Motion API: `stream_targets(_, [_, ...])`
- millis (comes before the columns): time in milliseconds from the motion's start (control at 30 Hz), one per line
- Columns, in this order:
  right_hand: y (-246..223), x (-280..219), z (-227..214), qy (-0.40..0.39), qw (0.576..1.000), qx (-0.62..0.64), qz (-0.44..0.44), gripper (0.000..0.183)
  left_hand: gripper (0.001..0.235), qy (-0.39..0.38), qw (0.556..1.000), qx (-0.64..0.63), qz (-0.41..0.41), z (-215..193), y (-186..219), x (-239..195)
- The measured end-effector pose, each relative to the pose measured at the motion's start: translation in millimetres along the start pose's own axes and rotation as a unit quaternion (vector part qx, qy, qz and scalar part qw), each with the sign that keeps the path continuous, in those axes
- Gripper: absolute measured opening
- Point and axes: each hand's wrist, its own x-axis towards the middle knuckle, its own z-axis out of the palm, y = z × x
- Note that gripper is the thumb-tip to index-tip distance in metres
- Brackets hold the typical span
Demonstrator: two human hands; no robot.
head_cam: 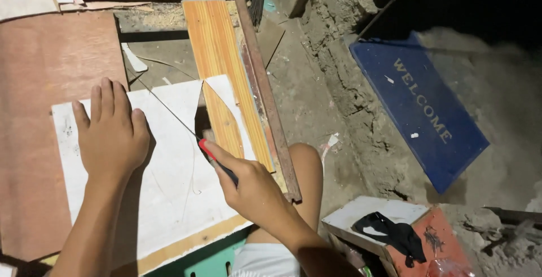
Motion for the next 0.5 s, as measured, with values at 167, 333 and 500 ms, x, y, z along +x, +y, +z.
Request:
stream_targets(167, [0.1, -1.4, -0.6, 0.002, 1.000, -0.005, 0.012, 0.049, 0.068, -0.019, 1.000, -0.013, -0.006, -0.3, -0.9, 0.7])
stream_targets(333, [8.6, -0.7, 1.1, 0.007, 1.000, -0.013, -0.003, 0.050, 0.071, -0.042, 0.999, -0.032, -0.013, -4.1, 0.4, 2.4])
stream_targets(500, [15.1, -3.7, 4.9, -0.002, 0.999, -0.034, 0.007, 0.053, 0.069, 0.000, 0.999, -0.012, 0.041, -2.2, -1.3, -2.5])
